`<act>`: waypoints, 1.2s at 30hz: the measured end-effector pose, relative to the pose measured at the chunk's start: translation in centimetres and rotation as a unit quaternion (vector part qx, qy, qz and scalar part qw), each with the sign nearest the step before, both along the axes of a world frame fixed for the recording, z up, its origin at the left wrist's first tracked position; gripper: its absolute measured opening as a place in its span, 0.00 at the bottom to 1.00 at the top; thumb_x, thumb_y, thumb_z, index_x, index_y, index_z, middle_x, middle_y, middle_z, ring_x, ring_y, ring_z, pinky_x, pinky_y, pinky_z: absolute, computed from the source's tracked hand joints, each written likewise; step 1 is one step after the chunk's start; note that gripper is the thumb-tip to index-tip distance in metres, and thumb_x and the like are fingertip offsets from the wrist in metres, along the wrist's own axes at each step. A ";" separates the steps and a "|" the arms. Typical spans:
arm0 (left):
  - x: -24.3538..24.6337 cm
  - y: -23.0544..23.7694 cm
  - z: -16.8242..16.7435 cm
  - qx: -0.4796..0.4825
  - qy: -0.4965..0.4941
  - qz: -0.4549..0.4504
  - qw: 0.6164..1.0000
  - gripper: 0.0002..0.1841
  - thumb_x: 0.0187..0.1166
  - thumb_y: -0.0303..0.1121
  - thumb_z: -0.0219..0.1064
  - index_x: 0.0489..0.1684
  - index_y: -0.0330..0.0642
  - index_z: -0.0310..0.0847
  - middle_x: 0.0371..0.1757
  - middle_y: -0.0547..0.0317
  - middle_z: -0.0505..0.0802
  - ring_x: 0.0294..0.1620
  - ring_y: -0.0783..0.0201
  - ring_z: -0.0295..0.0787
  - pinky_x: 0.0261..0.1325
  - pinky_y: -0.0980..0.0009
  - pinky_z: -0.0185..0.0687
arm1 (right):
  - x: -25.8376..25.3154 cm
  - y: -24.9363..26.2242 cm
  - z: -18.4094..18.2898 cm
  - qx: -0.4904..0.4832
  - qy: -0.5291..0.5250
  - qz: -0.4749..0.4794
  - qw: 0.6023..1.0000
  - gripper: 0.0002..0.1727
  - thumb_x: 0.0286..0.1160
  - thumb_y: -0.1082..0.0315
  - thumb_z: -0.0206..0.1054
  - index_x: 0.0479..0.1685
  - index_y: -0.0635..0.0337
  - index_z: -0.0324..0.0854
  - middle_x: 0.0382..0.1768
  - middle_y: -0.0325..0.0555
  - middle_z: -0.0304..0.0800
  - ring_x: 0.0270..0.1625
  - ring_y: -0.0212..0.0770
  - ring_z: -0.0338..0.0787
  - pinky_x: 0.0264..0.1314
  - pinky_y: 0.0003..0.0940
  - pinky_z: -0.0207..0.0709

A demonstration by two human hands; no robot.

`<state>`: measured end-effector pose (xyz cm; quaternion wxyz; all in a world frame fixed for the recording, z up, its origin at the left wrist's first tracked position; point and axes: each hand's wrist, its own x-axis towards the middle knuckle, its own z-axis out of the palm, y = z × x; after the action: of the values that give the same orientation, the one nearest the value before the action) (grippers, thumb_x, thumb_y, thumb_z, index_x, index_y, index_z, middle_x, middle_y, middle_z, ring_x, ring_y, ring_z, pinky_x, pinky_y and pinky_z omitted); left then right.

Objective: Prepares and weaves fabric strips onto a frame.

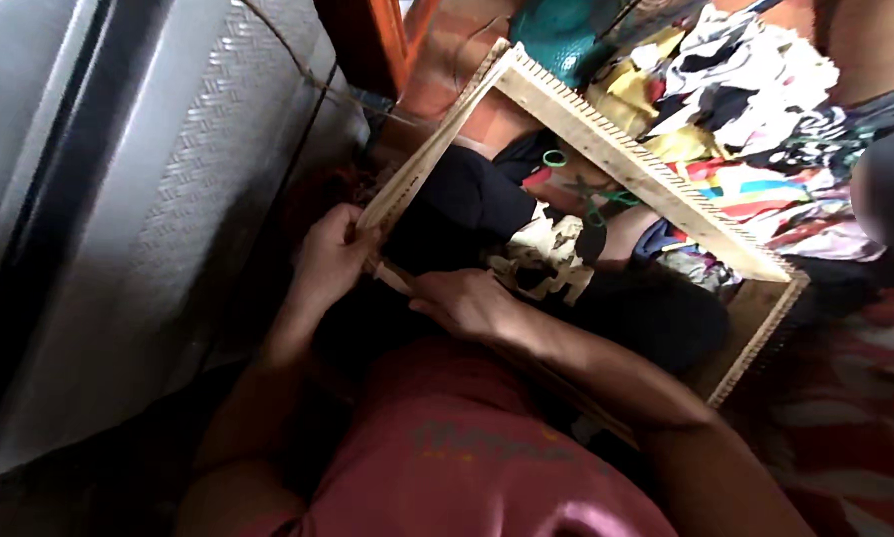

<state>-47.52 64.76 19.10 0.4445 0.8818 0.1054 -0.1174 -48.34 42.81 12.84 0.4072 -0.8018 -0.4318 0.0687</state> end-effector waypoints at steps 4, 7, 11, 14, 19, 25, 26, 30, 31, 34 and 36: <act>-1.1 -0.7 -0.5 0.109 0.076 -0.028 0.991 0.18 0.85 0.34 0.67 0.70 0.37 0.77 0.51 0.43 0.91 0.47 0.52 0.92 0.53 0.49 0.88 | -1.1 0.4 -0.9 -0.040 -0.058 0.011 0.997 0.17 0.85 0.55 0.62 0.41 0.60 0.87 0.25 0.45 0.86 0.23 0.46 0.88 0.21 0.43 0.81; -1.9 -0.5 -0.2 0.088 0.137 -0.059 0.985 0.18 0.83 0.30 0.68 0.69 0.39 0.78 0.50 0.46 0.91 0.46 0.54 0.90 0.52 0.53 0.87 | -1.6 0.8 -0.9 -0.054 -0.072 0.019 0.996 0.15 0.82 0.57 0.65 0.41 0.60 0.88 0.25 0.47 0.86 0.22 0.47 0.88 0.21 0.43 0.81; -3.7 -0.3 0.0 0.013 0.151 -0.098 0.984 0.08 0.82 0.25 0.68 0.53 0.38 0.84 0.40 0.53 0.90 0.36 0.63 0.86 0.40 0.64 0.85 | -2.2 1.1 -0.1 -0.046 -0.078 0.064 0.994 0.11 0.81 0.62 0.67 0.40 0.60 0.88 0.26 0.48 0.85 0.24 0.48 0.87 0.23 0.43 0.80; -5.1 -0.6 -0.1 -0.102 0.141 -0.107 0.979 0.04 0.82 0.25 0.63 0.45 0.40 0.84 0.38 0.60 0.89 0.36 0.72 0.84 0.39 0.73 0.82 | -2.0 0.6 0.5 -0.007 -0.002 0.085 0.996 0.17 0.81 0.56 0.67 0.34 0.61 0.89 0.28 0.48 0.87 0.32 0.47 0.90 0.35 0.44 0.85; -6.7 -1.3 -2.2 -0.227 0.033 -0.122 0.966 0.09 0.80 0.26 0.57 0.49 0.37 0.82 0.46 0.63 0.89 0.46 0.76 0.85 0.51 0.76 0.83 | -0.5 -1.2 0.0 0.055 0.174 -0.013 0.983 0.24 0.83 0.49 0.60 0.32 0.59 0.91 0.42 0.46 0.90 0.52 0.42 0.87 0.58 0.42 0.81; -7.5 -3.2 -3.1 -0.287 0.109 -0.177 0.935 0.11 0.87 0.28 0.55 0.48 0.34 0.85 0.41 0.66 0.89 0.42 0.82 0.82 0.50 0.82 0.80 | 0.5 -1.6 1.1 0.130 0.347 -0.074 0.926 0.16 0.90 0.63 0.55 0.62 0.64 0.82 0.52 0.40 0.92 0.51 0.25 0.89 0.56 0.23 0.84; -7.6 -3.5 -3.6 -0.276 0.098 -0.211 0.933 0.11 0.88 0.28 0.56 0.49 0.34 0.85 0.42 0.64 0.89 0.42 0.82 0.82 0.50 0.81 0.80 | 0.2 -1.4 1.6 0.170 0.394 -0.076 0.900 0.16 0.91 0.67 0.51 0.63 0.64 0.80 0.51 0.39 0.93 0.51 0.25 0.90 0.55 0.23 0.85; -6.2 -3.4 -3.4 -0.183 0.121 -0.220 0.950 0.12 0.83 0.22 0.57 0.55 0.33 0.86 0.52 0.50 0.91 0.54 0.65 0.88 0.61 0.63 0.83 | -1.5 -0.4 2.9 0.285 0.478 -0.121 0.822 0.21 0.95 0.62 0.41 0.43 0.55 0.82 0.26 0.33 0.87 0.26 0.25 0.84 0.31 0.21 0.80; -5.8 -3.3 -3.3 -0.174 0.122 -0.177 0.961 0.13 0.83 0.21 0.56 0.54 0.36 0.86 0.51 0.55 0.92 0.53 0.68 0.88 0.61 0.65 0.84 | -1.9 -0.5 3.0 0.302 0.487 -0.111 0.812 0.22 0.95 0.61 0.41 0.42 0.55 0.82 0.23 0.33 0.85 0.26 0.27 0.84 0.33 0.24 0.82; -4.8 -3.0 -2.7 -0.230 0.119 -0.055 0.964 0.15 0.92 0.29 0.51 0.58 0.41 0.86 0.50 0.64 0.92 0.49 0.77 0.87 0.57 0.74 0.82 | -2.6 -0.4 3.4 0.301 0.501 -0.067 0.808 0.21 0.95 0.60 0.43 0.43 0.55 0.82 0.21 0.30 0.82 0.24 0.25 0.83 0.31 0.22 0.82; -4.6 -3.3 -2.3 -0.328 0.119 -0.037 0.937 0.19 0.95 0.36 0.46 0.60 0.41 0.85 0.45 0.66 0.93 0.43 0.79 0.88 0.50 0.79 0.85 | -2.7 -0.4 3.6 0.253 0.506 -0.028 0.824 0.20 0.95 0.62 0.44 0.43 0.57 0.82 0.21 0.28 0.80 0.24 0.22 0.81 0.29 0.18 0.79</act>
<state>-52.08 61.48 16.81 0.6884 0.6702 0.0804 -0.2656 -51.03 42.42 16.45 0.7586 -0.5355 -0.1450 0.3415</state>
